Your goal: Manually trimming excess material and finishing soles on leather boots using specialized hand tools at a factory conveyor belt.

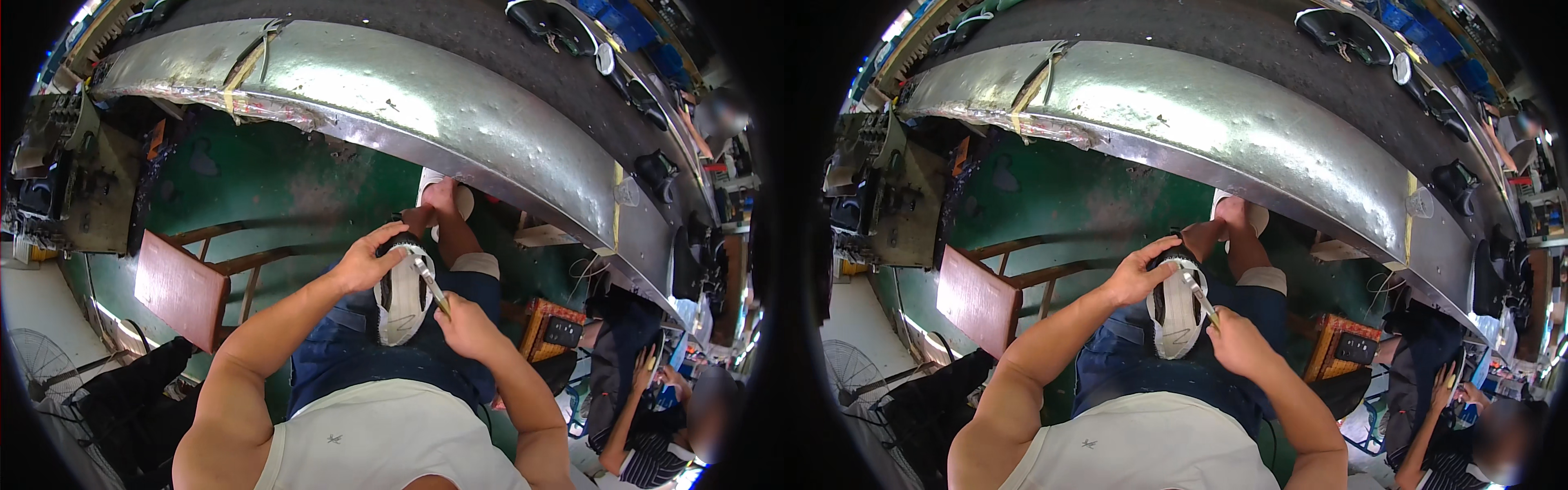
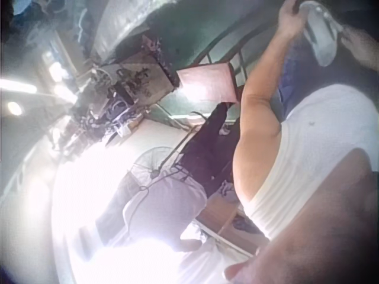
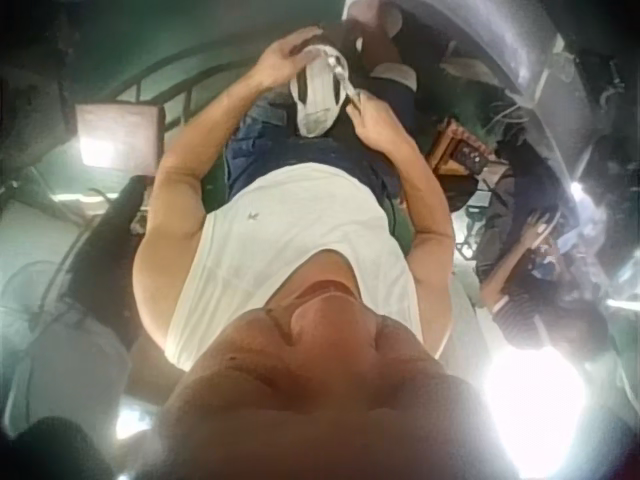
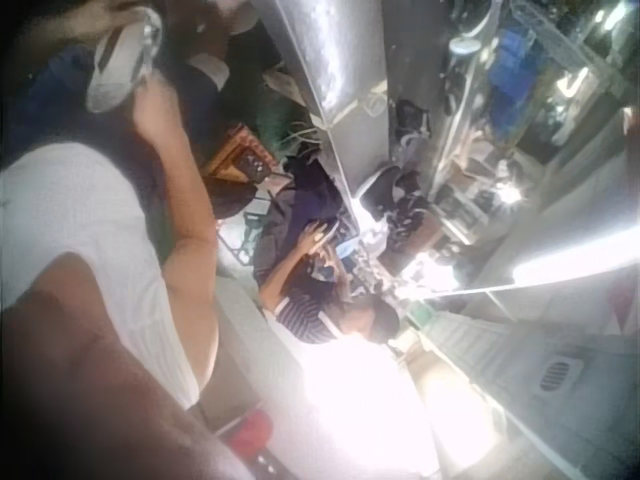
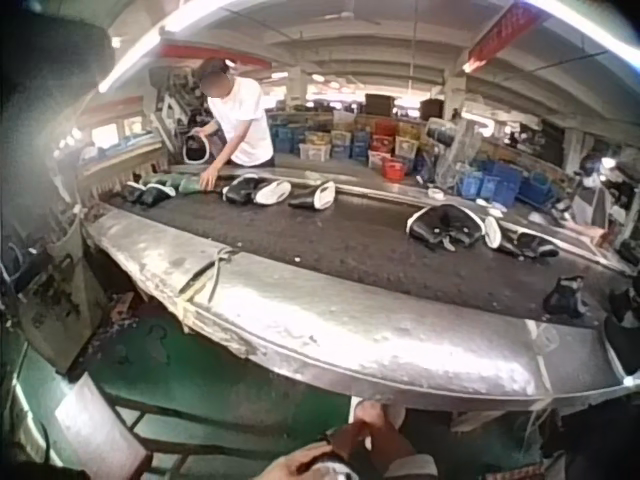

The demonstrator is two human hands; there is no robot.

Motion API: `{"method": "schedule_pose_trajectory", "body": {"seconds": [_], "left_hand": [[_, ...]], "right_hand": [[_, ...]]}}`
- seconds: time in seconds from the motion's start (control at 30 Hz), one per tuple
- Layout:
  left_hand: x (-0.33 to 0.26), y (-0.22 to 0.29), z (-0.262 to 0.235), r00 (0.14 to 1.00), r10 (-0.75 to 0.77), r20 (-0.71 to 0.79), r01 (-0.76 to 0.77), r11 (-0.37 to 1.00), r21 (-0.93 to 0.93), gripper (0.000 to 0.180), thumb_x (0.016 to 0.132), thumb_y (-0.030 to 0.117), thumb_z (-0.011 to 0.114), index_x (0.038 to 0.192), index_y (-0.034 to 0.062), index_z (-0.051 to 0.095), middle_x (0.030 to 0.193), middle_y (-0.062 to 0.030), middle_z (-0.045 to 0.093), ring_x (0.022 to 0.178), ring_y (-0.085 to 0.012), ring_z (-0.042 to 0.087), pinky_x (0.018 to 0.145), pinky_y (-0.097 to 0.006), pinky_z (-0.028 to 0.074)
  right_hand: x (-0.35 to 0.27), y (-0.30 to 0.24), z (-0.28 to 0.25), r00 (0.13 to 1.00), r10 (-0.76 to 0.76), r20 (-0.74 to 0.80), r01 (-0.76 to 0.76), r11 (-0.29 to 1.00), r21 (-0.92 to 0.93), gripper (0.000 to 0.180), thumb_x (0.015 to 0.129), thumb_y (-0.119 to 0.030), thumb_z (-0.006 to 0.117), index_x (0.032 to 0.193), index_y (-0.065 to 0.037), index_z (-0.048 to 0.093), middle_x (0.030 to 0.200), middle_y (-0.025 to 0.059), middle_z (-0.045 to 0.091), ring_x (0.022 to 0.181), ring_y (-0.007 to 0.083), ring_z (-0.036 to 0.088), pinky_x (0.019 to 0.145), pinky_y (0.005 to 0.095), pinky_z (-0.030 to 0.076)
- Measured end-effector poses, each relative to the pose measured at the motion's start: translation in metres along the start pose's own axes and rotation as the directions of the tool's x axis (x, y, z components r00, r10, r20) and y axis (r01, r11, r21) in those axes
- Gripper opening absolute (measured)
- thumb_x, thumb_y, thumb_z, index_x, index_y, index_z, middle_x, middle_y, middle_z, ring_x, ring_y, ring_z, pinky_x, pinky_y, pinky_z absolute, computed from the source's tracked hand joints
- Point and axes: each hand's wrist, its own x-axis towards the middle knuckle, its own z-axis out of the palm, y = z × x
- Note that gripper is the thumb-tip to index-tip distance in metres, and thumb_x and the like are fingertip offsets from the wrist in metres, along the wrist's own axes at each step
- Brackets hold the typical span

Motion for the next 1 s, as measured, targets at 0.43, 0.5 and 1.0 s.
{"method": "schedule_pose_trajectory", "body": {"seconds": [0.43, 0.5, 1.0], "left_hand": [[-0.01, -0.007, -0.005, 1.0, -0.013, 0.013, 0.011, 0.996, 0.093, 0.064, 0.096, 0.02, 0.068, 0.152, 0.0013, 0.043, 0.153, -0.019, 0.047, 0.139, -0.0259, 0.047, 0.116, -0.035, 0.036], [-0.042, -0.011, 0.015, 0.964, -0.236, -0.119, 0.234, 0.972, -0.036, 0.066, 0.093, 0.027, 0.068, 0.149, -0.0009, 0.046, 0.144, -0.0262, 0.055, 0.133, -0.0343, 0.056, 0.111, -0.037, 0.043], [-0.039, 0.032, 0.056, 0.865, -0.42, 0.274, 0.436, 0.9, 0.005, 0.104, 0.072, -0.008, 0.058, 0.165, 0.0063, 0.014, 0.143, -0.011, 0.056, 0.13, -0.0198, 0.054, 0.108, -0.026, 0.041]], "right_hand": [[0.025, 0.007, 0.005, 0.993, 0.069, -0.094, -0.031, 0.933, 0.359, 0.034, 0.104, -0.032, 0.057, 0.104, 0.002, 0.058, 0.078, 0.0194, 0.067, 0.074, 0.0336, 0.07, 0.073, 0.0417, 0.053], [0.013, 0.025, 0.031, 0.954, 0.114, -0.278, 0.031, 0.884, 0.466, 0.042, 0.099, -0.037, 0.065, 0.105, 0.004, 0.059, 0.08, 0.0172, 0.068, 0.075, 0.0318, 0.07, 0.075, 0.0414, 0.054], [-0.022, 0.058, 0.078, 0.97, 0.207, -0.126, -0.001, 0.523, 0.852, 0.029, 0.087, -0.001, 0.06, 0.114, 0.005, 0.052, 0.088, 0.0085, 0.065, 0.069, 0.015, 0.065, 0.063, 0.0313, 0.055]]}}
